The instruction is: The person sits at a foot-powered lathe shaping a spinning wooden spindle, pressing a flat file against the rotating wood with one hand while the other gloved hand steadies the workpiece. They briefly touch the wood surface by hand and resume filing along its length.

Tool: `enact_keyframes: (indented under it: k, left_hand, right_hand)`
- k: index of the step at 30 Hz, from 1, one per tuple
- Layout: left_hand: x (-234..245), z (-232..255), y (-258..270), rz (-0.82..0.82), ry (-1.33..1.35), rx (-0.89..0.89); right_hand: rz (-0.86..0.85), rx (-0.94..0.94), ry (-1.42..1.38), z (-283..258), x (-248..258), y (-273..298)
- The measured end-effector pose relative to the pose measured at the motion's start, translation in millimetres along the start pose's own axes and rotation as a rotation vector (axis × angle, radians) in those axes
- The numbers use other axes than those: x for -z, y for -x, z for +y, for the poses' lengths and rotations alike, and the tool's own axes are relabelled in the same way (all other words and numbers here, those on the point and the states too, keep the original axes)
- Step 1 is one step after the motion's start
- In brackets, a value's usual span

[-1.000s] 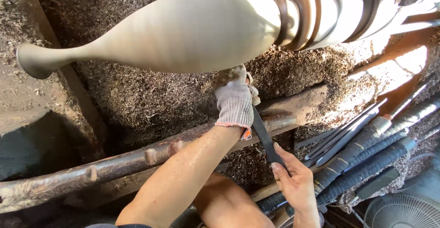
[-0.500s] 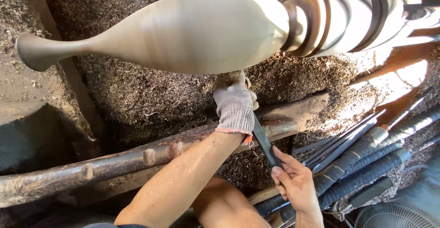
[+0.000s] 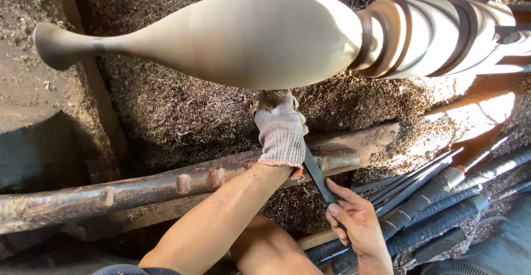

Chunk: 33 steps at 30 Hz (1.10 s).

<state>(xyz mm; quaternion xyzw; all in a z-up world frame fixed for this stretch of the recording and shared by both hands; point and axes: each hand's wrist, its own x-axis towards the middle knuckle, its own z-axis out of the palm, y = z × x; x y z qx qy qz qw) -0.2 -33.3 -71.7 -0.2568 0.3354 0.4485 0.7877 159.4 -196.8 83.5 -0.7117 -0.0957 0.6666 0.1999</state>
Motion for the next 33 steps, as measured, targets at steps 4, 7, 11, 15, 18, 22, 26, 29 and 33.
enact_keyframes:
  k: [4,7,11,15,18,22,26,29,33]
  left_hand:
    - [-32.9,6.0,18.7,0.086,0.003,-0.025]
    - [-71.7,13.2,36.1,0.525,-0.146,-0.129]
    - [-84.7,8.8,37.0,0.715,-0.320,-0.080]
    - [-92.9,0.6,43.5,0.576,-0.363,-0.111]
    - [-95.7,-0.2,48.7,0.489,-0.392,-0.142]
    - [-77.4,-7.7,34.8,0.393,-0.441,-0.154]
    - [-69.3,-11.7,26.5,0.408,-0.398,-0.023]
    - [-74.8,-10.8,27.6,0.394,-0.384,-0.027]
    - [-88.0,-6.0,31.8,0.445,-0.427,-0.024]
  right_hand:
    - [-0.036,-0.010,-0.013,-3.8,0.3,0.0]
    - [-0.033,-0.012,-0.016,-4.2,-5.0,5.5]
    - [0.059,0.017,0.005,3.2,-10.0,13.0]
    - [0.158,0.045,0.038,3.1,-12.3,23.2]
    - [0.181,0.098,0.039,10.9,-9.3,22.6]
    - [0.192,0.172,0.035,20.8,-8.1,20.2]
    - [0.260,0.192,0.075,23.5,-13.4,21.3]
    - [0.285,0.222,0.094,25.9,-17.6,20.3]
    - [0.342,0.358,0.296,23.9,-24.2,22.5]
